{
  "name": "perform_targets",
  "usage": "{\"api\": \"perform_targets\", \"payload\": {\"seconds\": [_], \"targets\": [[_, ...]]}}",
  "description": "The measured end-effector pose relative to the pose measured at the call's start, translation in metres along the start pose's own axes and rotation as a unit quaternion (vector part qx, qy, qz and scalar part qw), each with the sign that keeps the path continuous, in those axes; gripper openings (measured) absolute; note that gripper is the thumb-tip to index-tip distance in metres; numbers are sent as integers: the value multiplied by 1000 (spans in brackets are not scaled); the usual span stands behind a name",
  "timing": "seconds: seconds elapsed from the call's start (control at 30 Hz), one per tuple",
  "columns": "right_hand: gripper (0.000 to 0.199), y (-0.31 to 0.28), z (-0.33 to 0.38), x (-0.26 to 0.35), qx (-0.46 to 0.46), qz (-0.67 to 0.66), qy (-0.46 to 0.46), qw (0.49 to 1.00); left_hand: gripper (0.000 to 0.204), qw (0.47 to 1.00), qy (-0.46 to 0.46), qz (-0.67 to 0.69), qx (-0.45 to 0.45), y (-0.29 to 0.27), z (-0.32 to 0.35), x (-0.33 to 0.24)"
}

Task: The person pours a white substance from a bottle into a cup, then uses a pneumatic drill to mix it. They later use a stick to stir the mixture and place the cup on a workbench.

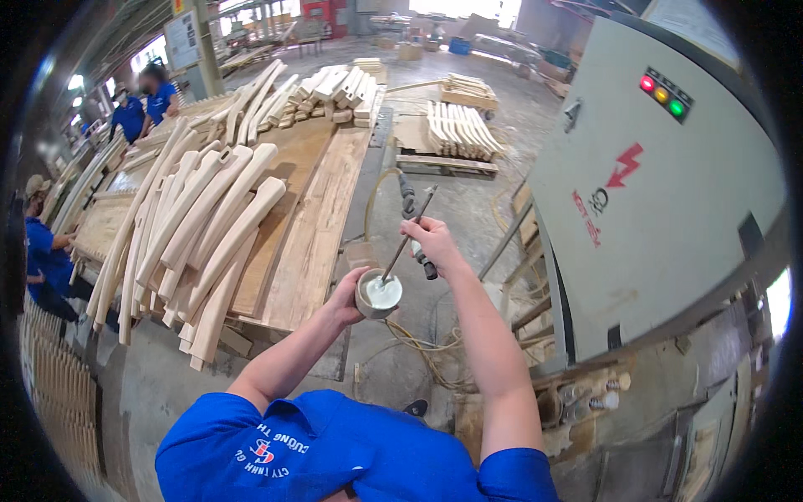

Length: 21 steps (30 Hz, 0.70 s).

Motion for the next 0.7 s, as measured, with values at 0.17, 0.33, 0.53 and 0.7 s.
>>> {"api": "perform_targets", "payload": {"seconds": [0.17, 0.33, 0.53, 0.7], "targets": [[22, -39, -75, 20, 24, 18, 10, 1000, 29, 998, 45, -37, -15, 32, -56, -47], [20, -16, -150, 32, 54, -119, 102, 986, 23, 972, 111, -154, -141, 15, -95, -153], [12, 13, -249, -8, 38, -276, 203, 939, 22, 953, 95, -227, -176, -21, -148, -249], [7, 54, -308, -29, 16, -274, 245, 930, 21, 935, 89, -256, -228, -72, -164, -319]]}}
Point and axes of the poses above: each hand's wrist, its own z-axis away from the middle knuckle, its own y-axis out of the palm, x = y × z, the point moved 9 cm from there along -z, towards the middle knuckle, and after that the axes turned 2 degrees about -z, right-handed, at the moved point
